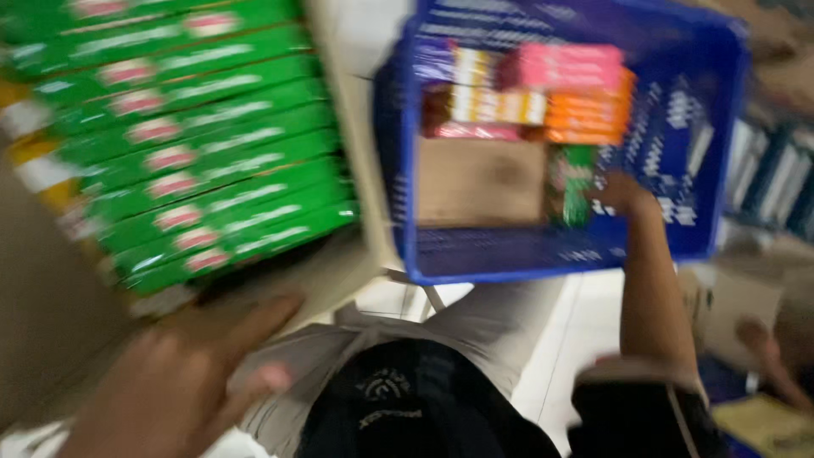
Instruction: The person transfers stacks of packaged snacks from a blue basket into a cardboard box. They handle green, pink, orange, and yellow snack packs, arranging them in layers inside the box.
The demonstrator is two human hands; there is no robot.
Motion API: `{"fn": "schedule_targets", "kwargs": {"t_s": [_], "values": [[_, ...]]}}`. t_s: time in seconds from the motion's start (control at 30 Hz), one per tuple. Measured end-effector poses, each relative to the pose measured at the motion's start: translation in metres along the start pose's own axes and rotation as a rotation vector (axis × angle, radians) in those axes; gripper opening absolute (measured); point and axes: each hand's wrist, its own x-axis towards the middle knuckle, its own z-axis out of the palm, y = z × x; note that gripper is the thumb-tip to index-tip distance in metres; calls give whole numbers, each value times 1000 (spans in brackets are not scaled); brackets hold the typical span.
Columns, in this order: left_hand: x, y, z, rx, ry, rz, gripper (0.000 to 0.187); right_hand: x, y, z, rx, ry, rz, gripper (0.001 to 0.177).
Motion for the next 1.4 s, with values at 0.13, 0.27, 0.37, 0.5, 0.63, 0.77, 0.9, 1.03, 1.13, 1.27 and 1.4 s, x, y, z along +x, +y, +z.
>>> {"fn": "schedule_targets", "kwargs": {"t_s": [0.13,0.27,0.37,0.5,0.63,0.77,0.9,1.03,1.13,1.27,1.4], "values": [[16,31,35,572,256,-32,62,30,23,-4,-210,112,157,83],[15,32,47,803,403,-144,41,57,22,6,-134,-88,253,86],[17,30,45,799,248,-303,38,78,20,27,-169,-122,232,97],[20,38,45,822,298,-346,35,94,6,51,-233,-154,255,121],[33,49,44,735,305,-430,33,108,14,87,-517,90,203,91],[39,56,42,611,321,-479,36,123,19,98,-631,213,39,57],[42,69,25,426,340,-377,21,109,28,112,-801,607,-330,45],[48,64,29,404,291,-382,25,112,-15,93,-428,144,-69,125],[52,64,27,310,208,-450,35,94,-32,86,-630,69,-322,123],[51,60,32,236,163,-334,44,48,-58,56,-592,112,-237,124],[57,53,47,303,255,-230,44,-49,-100,-12,-411,270,-326,83]]}}
